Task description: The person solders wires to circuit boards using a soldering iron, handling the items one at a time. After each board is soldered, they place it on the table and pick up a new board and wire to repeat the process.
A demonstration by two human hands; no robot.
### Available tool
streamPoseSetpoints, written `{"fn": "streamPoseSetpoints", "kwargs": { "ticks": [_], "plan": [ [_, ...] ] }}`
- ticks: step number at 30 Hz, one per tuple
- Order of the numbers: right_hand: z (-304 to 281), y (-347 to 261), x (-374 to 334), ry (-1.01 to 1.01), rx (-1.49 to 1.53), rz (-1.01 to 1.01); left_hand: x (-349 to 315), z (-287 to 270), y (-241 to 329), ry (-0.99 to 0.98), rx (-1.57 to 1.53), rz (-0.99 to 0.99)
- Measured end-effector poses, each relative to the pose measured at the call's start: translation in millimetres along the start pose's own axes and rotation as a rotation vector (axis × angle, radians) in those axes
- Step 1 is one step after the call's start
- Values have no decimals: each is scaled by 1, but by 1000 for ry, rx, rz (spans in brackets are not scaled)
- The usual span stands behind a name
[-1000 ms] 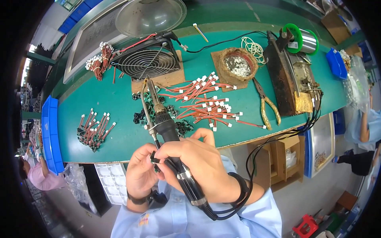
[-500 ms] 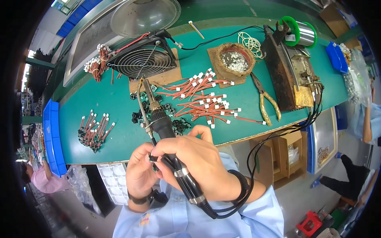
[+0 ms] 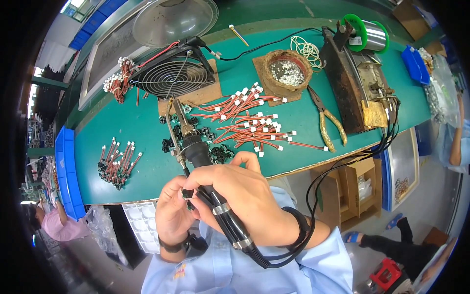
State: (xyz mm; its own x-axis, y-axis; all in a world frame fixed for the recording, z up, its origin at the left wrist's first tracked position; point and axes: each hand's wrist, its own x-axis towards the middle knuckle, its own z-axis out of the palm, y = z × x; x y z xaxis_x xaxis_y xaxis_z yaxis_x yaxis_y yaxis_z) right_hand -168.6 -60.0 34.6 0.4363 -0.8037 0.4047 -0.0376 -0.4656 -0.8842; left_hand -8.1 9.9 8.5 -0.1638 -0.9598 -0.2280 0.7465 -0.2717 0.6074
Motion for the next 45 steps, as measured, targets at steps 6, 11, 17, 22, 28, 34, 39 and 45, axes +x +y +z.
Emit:
{"fn": "streamPoseSetpoints", "kwargs": {
  "ticks": [6, 11, 17, 22, 28, 34, 39, 45],
  "plan": [
    [-1, 2, 0, -5, 12, 9, 1, -2, 0, -3, 8, -6],
    [-2, 2, 1, -14, 6, 6, 1, -1, 0, 4, 23, 4],
    [-3, 2, 1, -25, 2, 11, 2, 0, 1, 8, 40, -4],
    [-2, 3, 2, -18, 15, 7, 1, 0, 0, 22, 40, 3],
    [-2, 3, 1, -31, 3, 17, 1, 0, 0, 22, 52, 14],
    [-3, 3, 1, -32, -4, 12, 1, 1, 0, 26, 51, 16],
    [-3, 4, 1, -34, -6, 20, 2, 5, 1, 49, 54, 19],
    [-5, 6, 2, -83, -29, 28, 0, 3, 12, 107, 271, 42]
  ]
}}
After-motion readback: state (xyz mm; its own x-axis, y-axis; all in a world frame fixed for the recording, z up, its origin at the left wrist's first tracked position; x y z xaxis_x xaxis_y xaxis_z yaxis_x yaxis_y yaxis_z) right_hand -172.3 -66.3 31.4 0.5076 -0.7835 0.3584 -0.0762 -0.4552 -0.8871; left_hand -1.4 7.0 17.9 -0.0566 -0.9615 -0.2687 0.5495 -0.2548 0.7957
